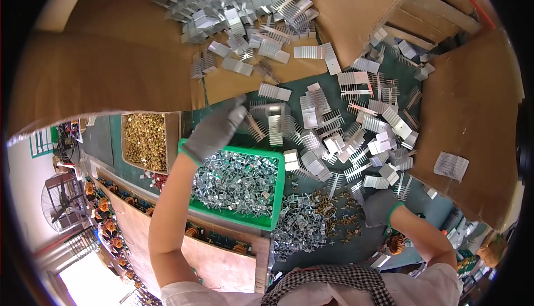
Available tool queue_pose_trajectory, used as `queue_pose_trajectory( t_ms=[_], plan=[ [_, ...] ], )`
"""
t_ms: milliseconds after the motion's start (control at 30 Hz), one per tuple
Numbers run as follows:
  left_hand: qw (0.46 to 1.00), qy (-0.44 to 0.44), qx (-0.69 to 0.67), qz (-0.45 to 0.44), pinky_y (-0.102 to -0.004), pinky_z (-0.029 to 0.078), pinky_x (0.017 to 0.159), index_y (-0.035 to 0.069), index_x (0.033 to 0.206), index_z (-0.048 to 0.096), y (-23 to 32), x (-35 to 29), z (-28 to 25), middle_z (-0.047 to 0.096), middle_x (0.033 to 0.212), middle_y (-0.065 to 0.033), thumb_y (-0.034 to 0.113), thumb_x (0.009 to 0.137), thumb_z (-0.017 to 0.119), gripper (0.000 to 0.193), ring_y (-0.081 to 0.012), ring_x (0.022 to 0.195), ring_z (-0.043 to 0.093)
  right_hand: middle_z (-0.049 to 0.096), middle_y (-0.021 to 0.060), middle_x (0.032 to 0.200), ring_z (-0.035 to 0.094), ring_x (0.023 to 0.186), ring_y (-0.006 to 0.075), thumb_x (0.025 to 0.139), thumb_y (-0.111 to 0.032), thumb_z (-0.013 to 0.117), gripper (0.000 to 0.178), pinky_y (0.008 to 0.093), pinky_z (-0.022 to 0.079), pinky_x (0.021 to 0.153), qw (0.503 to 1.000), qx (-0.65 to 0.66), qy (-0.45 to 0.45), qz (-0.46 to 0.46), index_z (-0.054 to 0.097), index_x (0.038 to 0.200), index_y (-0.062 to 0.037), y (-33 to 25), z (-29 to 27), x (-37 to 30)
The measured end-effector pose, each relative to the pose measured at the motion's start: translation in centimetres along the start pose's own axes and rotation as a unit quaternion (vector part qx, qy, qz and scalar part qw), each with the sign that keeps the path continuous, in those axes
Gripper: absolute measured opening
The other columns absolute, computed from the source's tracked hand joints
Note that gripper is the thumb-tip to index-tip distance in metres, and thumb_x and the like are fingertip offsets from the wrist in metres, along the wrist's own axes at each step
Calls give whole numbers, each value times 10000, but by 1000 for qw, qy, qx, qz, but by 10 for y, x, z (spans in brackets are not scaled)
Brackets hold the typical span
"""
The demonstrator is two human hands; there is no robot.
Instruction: The recorder is assembling electronic circuit boards by attaching heat sinks and other components using a powered screwdriver.
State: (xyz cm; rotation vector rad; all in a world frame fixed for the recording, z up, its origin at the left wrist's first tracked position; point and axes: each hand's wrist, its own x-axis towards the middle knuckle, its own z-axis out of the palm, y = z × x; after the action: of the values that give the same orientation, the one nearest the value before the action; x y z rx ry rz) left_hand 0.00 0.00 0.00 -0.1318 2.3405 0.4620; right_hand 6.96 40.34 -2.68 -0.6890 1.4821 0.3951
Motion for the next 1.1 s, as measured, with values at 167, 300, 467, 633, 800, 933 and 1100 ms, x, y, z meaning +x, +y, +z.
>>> queue_pose_trajectory(
  t_ms=[167, 300, 467, 633, 800, 933, 1100],
  plan=[
    [865, 132, -453, 169, -362, 453, 1003, -47, 1435, 320, -3, -18, -8, 589, 1232, -219, 384, 1029, 424, 602, -255, 1123, 596, 702, 107, 1058, 675, 949, 293, 767, -356, 665, 401, 444, 515, 797, 1000, -4, 17, -25, 712, 1072, -100, 16, -8, 7],
    [890, 101, -410, 172, -364, 441, 1007, -77, 1399, 366, -24, -58, -15, 600, 1195, -189, 373, 996, 512, 621, -241, 1134, 576, 709, 102, 986, 670, 918, 307, 734, -427, 663, 409, 448, 506, 806, 999, 13, 36, -19, 740, 976, -107, 15, -5, 6],
    [884, 117, -436, 120, -334, 449, 968, -53, 1326, 472, -75, -122, -31, 611, 1160, -115, 306, 982, 558, 505, -192, 1089, 582, 687, 123, 1098, 645, 1031, 311, 745, -386, 677, 433, 469, 489, 899, 998, 10, 57, -38, 711, 1072, -105, 13, 0, 11],
    [859, 305, -410, 33, -267, 491, 818, -24, 1163, 611, -125, -136, -58, 651, 926, -38, 271, 984, 567, 348, -111, 848, 605, 695, 151, 1048, 653, 987, 310, 718, -499, 653, 471, 401, 505, 870, 994, -51, 90, -41, 746, 963, -107, 19, 12, 16],
    [747, 459, -480, -12, -246, 504, 739, 35, 1183, 629, -197, -106, -81, 645, 905, -35, 245, 987, 542, 300, -90, 804, 591, 723, 72, 805, 690, 731, 230, 782, -504, 629, 428, 362, 535, 706, 999, -15, -25, 13, 749, 859, -100, 13, 3, 22],
    [729, 535, -423, -51, -285, 509, 786, 59, 1179, 640, -235, -59, -110, 677, 951, -78, 231, 942, 576, 300, -157, 847, 626, 702, 44, 714, 671, 628, 186, 798, -494, 634, 421, 319, 523, 628, 995, 47, -77, 38, 729, 800, -84, 23, 8, 31],
    [778, 558, -275, -89, -362, 497, 878, 54, 1171, 644, -238, -30, -129, 690, 1074, -141, 287, 891, 612, 366, -278, 974, 654, 697, 52, 723, 652, 621, 160, 805, -480, 682, 413, 296, 522, 580, 986, 103, -115, 68, 721, 815, -69, 21, 3, 28]
  ],
)
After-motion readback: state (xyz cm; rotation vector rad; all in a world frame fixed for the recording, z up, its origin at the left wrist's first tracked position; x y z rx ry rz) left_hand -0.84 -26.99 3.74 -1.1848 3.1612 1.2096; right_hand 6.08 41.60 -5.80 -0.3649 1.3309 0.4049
